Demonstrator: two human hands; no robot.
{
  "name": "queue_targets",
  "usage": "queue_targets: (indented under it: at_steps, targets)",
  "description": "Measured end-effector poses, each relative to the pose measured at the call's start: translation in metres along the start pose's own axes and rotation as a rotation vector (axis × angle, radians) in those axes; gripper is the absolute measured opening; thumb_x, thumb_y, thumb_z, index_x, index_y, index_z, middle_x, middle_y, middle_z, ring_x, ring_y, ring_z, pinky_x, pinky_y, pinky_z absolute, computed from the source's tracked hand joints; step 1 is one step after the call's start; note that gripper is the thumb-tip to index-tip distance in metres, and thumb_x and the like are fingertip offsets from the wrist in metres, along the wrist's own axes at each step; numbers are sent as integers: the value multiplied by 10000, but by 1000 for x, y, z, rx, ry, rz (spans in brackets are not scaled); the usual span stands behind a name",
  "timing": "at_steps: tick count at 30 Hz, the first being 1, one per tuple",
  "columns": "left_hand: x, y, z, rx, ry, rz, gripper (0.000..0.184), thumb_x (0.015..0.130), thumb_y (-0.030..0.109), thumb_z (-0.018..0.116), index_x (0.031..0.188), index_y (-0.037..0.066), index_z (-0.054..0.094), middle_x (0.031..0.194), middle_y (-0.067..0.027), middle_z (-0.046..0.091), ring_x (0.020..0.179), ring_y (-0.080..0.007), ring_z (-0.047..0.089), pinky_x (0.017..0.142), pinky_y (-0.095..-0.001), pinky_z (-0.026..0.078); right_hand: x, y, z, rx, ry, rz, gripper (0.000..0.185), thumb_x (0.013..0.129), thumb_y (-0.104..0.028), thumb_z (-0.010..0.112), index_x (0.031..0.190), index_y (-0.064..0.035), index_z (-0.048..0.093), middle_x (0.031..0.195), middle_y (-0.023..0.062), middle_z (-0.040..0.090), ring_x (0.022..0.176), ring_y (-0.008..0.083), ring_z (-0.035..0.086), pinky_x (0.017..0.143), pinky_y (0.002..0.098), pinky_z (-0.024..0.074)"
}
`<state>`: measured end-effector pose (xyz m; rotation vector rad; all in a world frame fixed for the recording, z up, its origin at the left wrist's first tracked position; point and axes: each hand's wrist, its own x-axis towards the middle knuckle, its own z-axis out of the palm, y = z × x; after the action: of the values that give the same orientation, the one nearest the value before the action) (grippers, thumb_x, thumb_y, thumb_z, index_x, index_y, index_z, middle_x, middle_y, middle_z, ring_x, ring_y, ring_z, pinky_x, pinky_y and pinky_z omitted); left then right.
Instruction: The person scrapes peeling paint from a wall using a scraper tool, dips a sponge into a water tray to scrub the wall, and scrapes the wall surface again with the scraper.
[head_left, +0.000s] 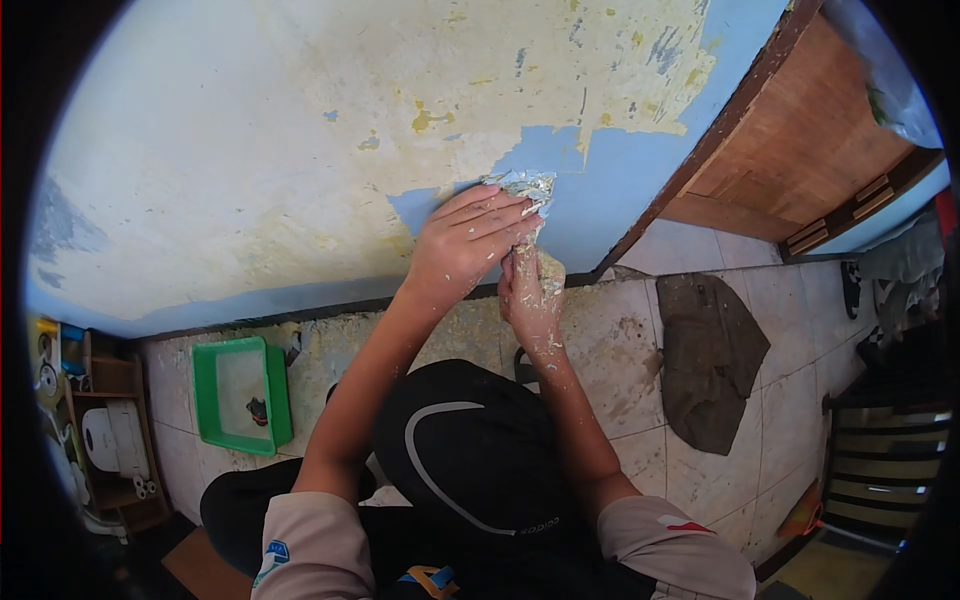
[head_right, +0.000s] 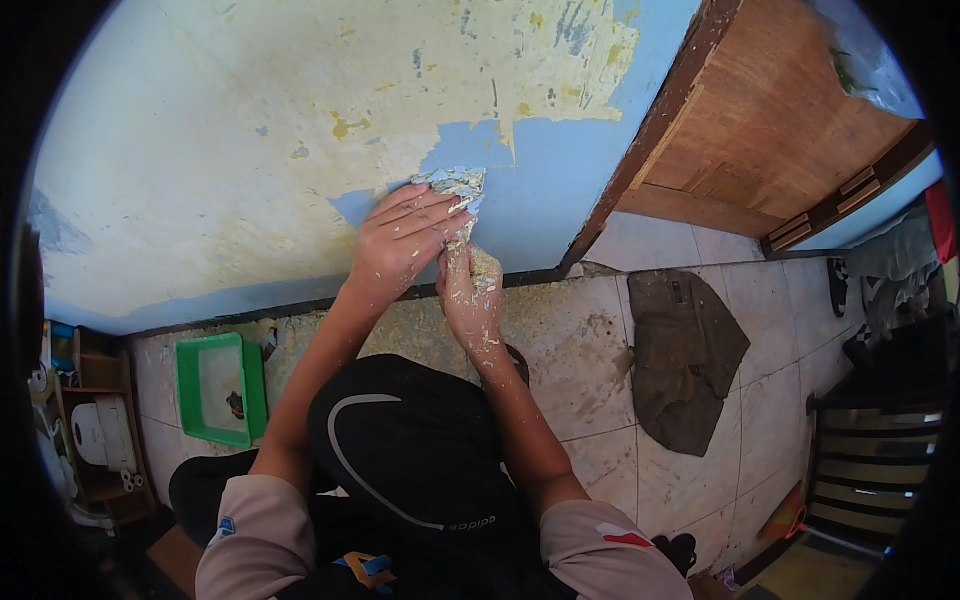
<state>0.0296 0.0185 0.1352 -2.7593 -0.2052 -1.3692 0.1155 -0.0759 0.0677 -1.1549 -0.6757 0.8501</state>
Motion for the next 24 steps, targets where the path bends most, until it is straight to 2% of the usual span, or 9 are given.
queue_targets:
  at_steps: [2,4,11,13,16,18,20,22,24]
  targets:
    - [1,-2,-3,-3,0,12,269,720,85,726,985,109,773,1039,-42,745,1026,-181,695,966,-369,515,-1,0,4,50,-6,36,415,1058,-417,435,774,-116,463,544,-29,398,420,60,344,390,239,244]
    - [1,-4,-5,6,-16,22,267,721,88,727,983,109,773,1037,-43,745,1023,-182,696,963,-367,516,-2,-3,6,80,40,76,356,1058,-246,463,768,-46,521,621,-25,472,525,57,406,465,241,317]
    - [1,-4,2,-17,26,14,265,730,75,724,988,107,775,1031,-52,746,1018,-190,699,960,-372,513,0,-16,2,35,48,110,379,1053,-254,474,737,-48,511,594,-23,465,522,59,411,464,248,320]
    - [22,-5,1,-4,114,17,277,730,63,717,998,104,775,1025,-56,745,1018,-196,699,965,-377,508,14,-32,-1,-106,43,-67,391,1051,-271,478,730,-50,509,576,-20,457,510,59,406,458,253,311]
    - [45,-4,-2,15,220,23,295,731,40,704,1013,94,773,1018,-65,743,1018,-211,699,974,-386,497,27,-77,2,20,-29,45,408,1051,-304,481,730,-54,510,568,-21,451,499,59,399,452,254,296]
    - [54,-5,-6,41,254,47,301,732,30,697,1018,87,772,1016,-71,741,1018,-220,698,977,-389,492,26,-74,3,15,-34,8,421,1051,-324,481,727,-56,509,569,-23,451,497,58,399,450,253,292]
    - [43,1,-8,57,199,7,264,746,71,688,998,97,762,1061,-51,736,1032,-187,691,990,-361,498,19,-66,0,11,-46,-16,434,1050,-344,481,724,-58,508,570,-26,451,496,57,398,448,252,287]
    - [28,5,-3,45,172,-15,263,752,77,683,1002,94,761,1061,-54,735,1035,-191,690,991,-364,498,12,-61,-4,-12,-36,136,455,1050,-368,476,720,-57,506,571,-26,453,496,61,403,449,250,288]
    - [10,8,3,23,140,-45,262,757,83,678,1006,91,760,1061,-58,735,1039,-194,690,991,-367,498,1,-49,-7,-32,-45,152,452,1051,-360,473,721,-53,508,572,-23,455,497,66,405,451,254,295]
